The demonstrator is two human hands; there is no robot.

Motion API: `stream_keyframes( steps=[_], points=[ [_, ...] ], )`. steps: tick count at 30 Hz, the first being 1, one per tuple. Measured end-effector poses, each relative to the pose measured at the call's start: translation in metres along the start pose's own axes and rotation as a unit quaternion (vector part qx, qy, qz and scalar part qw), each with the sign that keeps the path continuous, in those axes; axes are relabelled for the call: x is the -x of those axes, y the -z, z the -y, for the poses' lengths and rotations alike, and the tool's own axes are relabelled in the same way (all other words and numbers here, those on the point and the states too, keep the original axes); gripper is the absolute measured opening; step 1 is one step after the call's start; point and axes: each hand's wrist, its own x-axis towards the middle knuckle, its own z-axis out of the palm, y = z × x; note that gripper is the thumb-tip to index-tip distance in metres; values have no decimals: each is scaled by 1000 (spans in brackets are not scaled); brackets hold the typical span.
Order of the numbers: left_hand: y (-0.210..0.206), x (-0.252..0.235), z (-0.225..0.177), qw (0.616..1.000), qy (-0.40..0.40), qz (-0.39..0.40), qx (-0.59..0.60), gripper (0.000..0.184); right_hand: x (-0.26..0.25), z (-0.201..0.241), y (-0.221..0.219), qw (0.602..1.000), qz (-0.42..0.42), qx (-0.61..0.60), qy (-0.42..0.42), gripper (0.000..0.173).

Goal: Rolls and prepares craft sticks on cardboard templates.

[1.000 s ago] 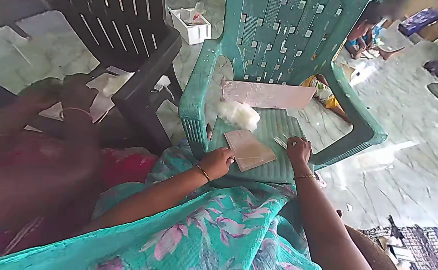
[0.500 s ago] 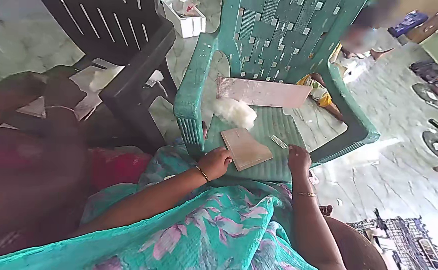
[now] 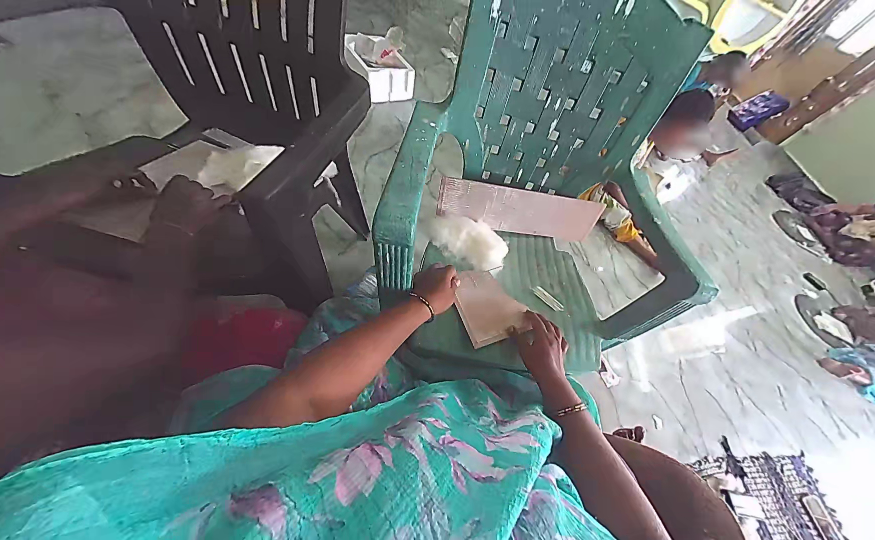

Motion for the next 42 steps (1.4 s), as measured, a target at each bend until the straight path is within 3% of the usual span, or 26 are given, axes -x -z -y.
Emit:
stream_keyframes(
  steps=[9,13,16,18,20,28,32,36,42],
  points=[
    [-3,14,-4,999,12,-43,6,31,10,-11,-6,999,-13,16,44,57],
    [-3,49,-4,975,-118,-164,92,29,7,-12,-1,999,-14,-15,40,57],
    [-1,86,5,914,-214,-326,108,28,5,-17,1,998,-13,-44,34,55],
    [4,95,16,860,-238,-441,95,29,5,-19,5,998,-31,-54,21,52],
    [8,95,28,842,-210,-483,116,31,3,-23,8,997,-47,-58,-12,48],
    [17,96,22,839,-121,-501,173,39,5,-30,24,999,-24,10,-19,36],
    [35,97,21,881,-22,-385,274,32,9,-24,28,999,7,40,-15,42],
    [42,103,25,884,-27,-323,336,27,10,-26,36,998,20,52,-9,39],
    [46,127,26,909,-19,-259,327,26,7,-26,49,990,66,122,-16,32]
  ],
)
